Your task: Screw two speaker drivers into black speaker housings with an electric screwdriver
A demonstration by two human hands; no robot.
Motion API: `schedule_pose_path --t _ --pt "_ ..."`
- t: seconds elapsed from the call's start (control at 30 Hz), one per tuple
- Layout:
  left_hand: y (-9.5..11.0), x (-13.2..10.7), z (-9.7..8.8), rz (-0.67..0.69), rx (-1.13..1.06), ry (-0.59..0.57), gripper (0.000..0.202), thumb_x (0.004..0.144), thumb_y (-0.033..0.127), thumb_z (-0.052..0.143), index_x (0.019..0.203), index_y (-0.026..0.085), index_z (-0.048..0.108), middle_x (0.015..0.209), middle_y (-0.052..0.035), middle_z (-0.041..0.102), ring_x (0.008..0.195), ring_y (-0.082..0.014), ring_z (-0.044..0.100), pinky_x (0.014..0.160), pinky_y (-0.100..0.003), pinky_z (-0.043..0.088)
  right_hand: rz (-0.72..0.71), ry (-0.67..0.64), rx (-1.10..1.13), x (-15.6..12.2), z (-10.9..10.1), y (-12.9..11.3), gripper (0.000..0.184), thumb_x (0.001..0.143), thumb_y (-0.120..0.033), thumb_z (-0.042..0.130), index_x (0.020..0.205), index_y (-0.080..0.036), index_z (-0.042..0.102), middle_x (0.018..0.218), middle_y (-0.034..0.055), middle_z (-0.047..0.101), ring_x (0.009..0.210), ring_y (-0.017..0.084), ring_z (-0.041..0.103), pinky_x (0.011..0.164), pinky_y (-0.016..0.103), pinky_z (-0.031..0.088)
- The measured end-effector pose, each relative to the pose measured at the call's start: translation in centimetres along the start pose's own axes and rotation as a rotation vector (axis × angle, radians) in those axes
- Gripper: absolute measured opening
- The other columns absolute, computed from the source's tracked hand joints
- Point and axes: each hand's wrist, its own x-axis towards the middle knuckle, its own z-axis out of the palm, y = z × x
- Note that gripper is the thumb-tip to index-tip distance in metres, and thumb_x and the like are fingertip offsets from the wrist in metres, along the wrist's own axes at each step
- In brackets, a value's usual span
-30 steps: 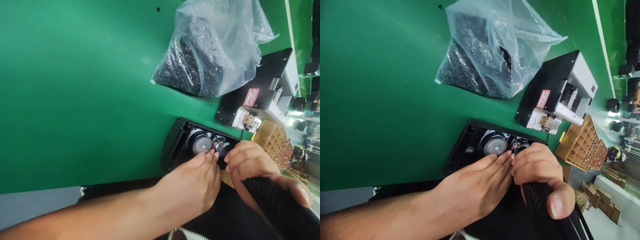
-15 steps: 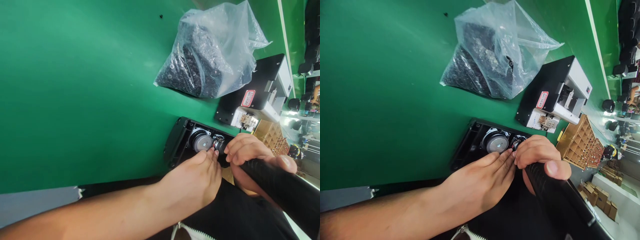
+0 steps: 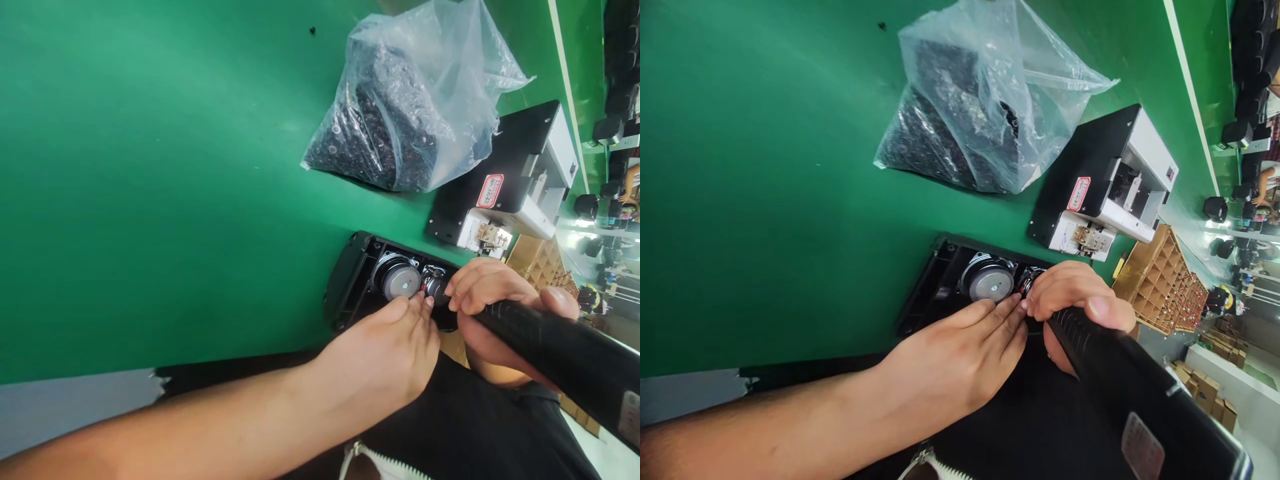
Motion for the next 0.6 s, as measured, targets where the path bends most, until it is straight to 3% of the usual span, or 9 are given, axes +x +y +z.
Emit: schedule_pose_path --t 0.07,0.13,0.27,0.37,0.47,0.6 --pt "-0.1 -0.1 0.0 0.003 -0.003 0.011 0.03 0.114 0.009 0.062 0.118 0.007 0.091 0.125 -0.0217 0.096 0.116 -0.0304 0.092 0.108 -0.042 0.065 -0.072 0.088 0.023 -0.6 0.4 0.4 0.036 0.117 -0.031 0.063 0.144 -0.035 0.086 0.076 -0.0047 0.077 0.054 0.016 0.067 0.055 0.03 0.064" --pt "-0.3 -0.2 -0.1 0.002 -0.007 0.017 0.029 0.115 0.009 0.062 0.115 0.009 0.092 0.125 -0.0188 0.097 0.116 -0.0288 0.092 0.108 -0.041 0.066 -0.066 0.167 0.022 -1.2 0.1 0.2 0.044 0.119 -0.043 0.066 0.16 -0.037 0.079 0.079 -0.0047 0.078 0.054 0.017 0.066 0.054 0.033 0.066" --pt "-0.9 -0.2 -0.5 0.003 -0.041 0.042 0.028 0.115 0.007 0.064 0.114 0.013 0.091 0.128 -0.0146 0.097 0.117 -0.0264 0.092 0.106 -0.041 0.066 -0.08 0.26 0.026 -1.4 -3.3 -1.9 0.062 0.117 -0.069 0.064 0.165 -0.031 0.076 0.079 -0.0051 0.069 0.051 0.015 0.059 0.045 0.034 0.06" --pt "-1.1 -0.3 -0.5 -0.028 -0.097 0.109 0.032 0.12 0.007 0.058 0.115 0.014 0.089 0.126 -0.0101 0.098 0.116 -0.025 0.091 0.106 -0.042 0.064 -0.117 0.319 0.013 -1.0 -7.3 -3.4 0.061 0.114 -0.076 0.065 0.161 -0.041 0.08 0.073 -0.0091 0.052 0.045 0.013 0.05 0.044 0.033 0.058" --pt "-1.2 -0.7 -0.6 -0.095 -0.116 0.152 0.03 0.121 0.005 0.057 0.118 0.014 0.086 0.129 -0.0103 0.097 0.119 -0.0275 0.09 0.104 -0.048 0.063 -0.077 0.353 0.004 -0.4 -9.8 -3.3 0.052 0.11 -0.077 0.074 0.15 -0.046 0.085 0.082 -0.007 0.052 0.052 0.012 0.061 0.057 0.034 0.067" --pt "-1.9 -0.9 -1.5 -0.165 -0.032 0.058 0.019 0.117 0.003 0.07 0.125 0.017 0.08 0.137 -0.0106 0.096 0.127 -0.0322 0.091 0.099 -0.051 0.059 0.143 0.26 -0.06 0.8 -10.1 -2.2 0.055 0.105 -0.071 0.088 0.154 -0.047 0.081 0.102 0.0002 0.064 0.082 0.021 0.084 0.069 0.039 0.073"
